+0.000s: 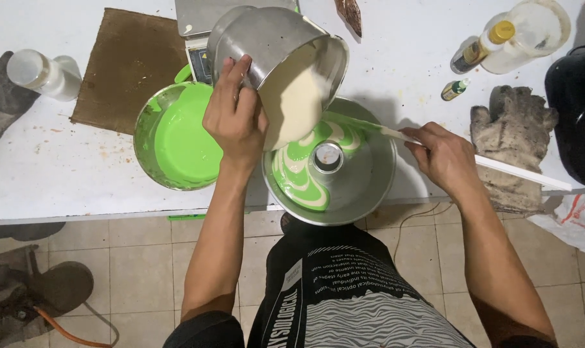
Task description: Pouring and layering two different colors of batter into a cake mold to create a marbled effect.
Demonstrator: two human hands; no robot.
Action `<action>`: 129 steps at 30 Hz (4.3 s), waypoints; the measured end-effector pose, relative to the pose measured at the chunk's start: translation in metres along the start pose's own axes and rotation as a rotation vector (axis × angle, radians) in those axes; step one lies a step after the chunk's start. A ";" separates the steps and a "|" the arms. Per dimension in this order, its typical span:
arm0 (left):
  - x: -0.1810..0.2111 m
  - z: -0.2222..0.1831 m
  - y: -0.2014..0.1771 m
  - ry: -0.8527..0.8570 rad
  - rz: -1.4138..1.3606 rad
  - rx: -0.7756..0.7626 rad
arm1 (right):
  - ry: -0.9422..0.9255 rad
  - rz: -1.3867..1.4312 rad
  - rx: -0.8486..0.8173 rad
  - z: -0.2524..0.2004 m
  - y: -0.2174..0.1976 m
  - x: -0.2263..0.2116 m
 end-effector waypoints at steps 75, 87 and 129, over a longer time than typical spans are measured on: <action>-0.275 -0.285 -0.162 -1.820 -0.287 0.176 | 0.048 -0.109 0.005 0.003 0.005 -0.023; -0.220 -0.227 -0.078 -0.966 0.412 -0.227 | 0.156 0.057 0.027 -0.012 -0.006 -0.025; -0.083 -0.058 0.058 -0.521 -0.120 -0.091 | 0.165 0.056 0.091 -0.025 -0.015 -0.016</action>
Point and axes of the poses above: each hand's wrist, its own z-axis towards the middle knuckle, its own y-axis out of the palm, x = y × z, the point moved 4 cm from there along z, towards the middle knuckle, and after that the axes turned 11 degrees about z, right-handed, at the moved point
